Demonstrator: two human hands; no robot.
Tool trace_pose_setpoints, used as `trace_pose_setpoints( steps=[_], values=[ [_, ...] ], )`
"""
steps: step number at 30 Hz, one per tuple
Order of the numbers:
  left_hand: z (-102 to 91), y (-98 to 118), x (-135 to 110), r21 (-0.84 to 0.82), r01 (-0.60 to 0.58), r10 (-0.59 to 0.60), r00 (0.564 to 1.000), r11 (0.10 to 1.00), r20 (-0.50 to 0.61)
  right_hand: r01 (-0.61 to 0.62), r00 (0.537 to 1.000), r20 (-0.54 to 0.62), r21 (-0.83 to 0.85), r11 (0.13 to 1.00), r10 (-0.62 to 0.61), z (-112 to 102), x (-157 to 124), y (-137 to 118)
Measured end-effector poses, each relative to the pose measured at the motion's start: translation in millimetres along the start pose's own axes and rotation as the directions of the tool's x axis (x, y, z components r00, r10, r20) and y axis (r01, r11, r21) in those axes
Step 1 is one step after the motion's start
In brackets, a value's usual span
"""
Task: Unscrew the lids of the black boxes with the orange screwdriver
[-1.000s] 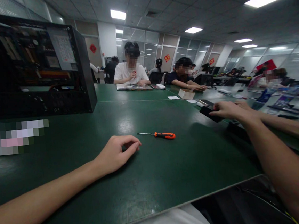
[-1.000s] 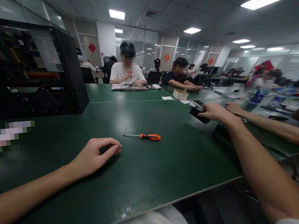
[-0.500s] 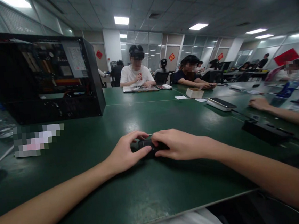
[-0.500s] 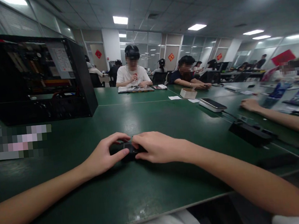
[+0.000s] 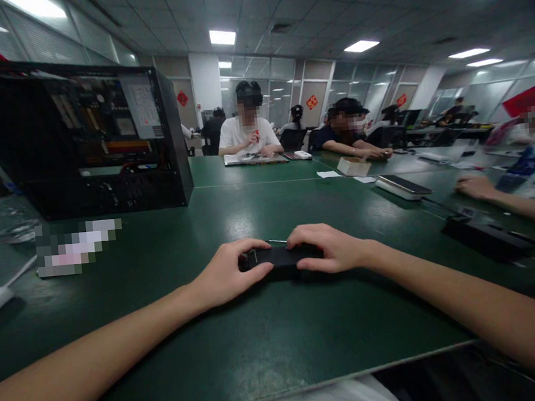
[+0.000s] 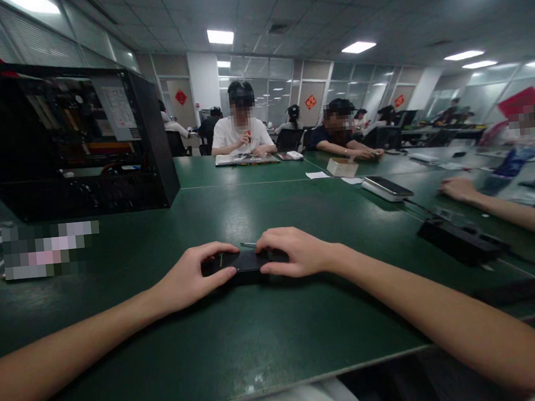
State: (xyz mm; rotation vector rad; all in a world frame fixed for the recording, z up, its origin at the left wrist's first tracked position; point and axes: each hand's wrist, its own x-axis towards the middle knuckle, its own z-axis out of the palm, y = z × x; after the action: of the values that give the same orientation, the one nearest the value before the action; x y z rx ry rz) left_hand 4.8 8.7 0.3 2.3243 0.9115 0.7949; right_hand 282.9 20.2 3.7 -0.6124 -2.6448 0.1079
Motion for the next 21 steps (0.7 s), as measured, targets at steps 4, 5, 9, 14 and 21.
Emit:
trace_pose_setpoints(
  steps=[4,5,9,14,21],
  values=[
    [-0.9,0.2,-1.5,0.028,0.029,-0.029,1.000,0.999,0.010,-0.010,1.000,-0.019,0.010,1.000,0.010,3.2,-0.8,0.2],
    [-1.0,0.5,-1.8,0.033,0.038,-0.038,0.999,0.999,0.013,-0.005,1.000,-0.021,0.010,1.000,0.006,3.3,-1.0,0.5],
    [-1.1,1.6,-1.6,0.030,0.037,-0.037,0.999,0.999,-0.011,0.035,0.999,-0.029,-0.001,0.999,-0.035,2.0,-2.6,3.3],
    [-1.8,0.6,-1.4,0.044,0.021,-0.021,1.000,0.999,-0.011,0.053,0.998,-0.039,-0.040,0.998,-0.054,1.7,-4.6,7.6],
    [-2.6,-0.3,-3.6,0.033,0.000,0.000,1.000,0.999,-0.003,0.104,0.993,-0.043,-0.040,0.994,-0.106,-1.1,-3.7,4.8]
  ],
)
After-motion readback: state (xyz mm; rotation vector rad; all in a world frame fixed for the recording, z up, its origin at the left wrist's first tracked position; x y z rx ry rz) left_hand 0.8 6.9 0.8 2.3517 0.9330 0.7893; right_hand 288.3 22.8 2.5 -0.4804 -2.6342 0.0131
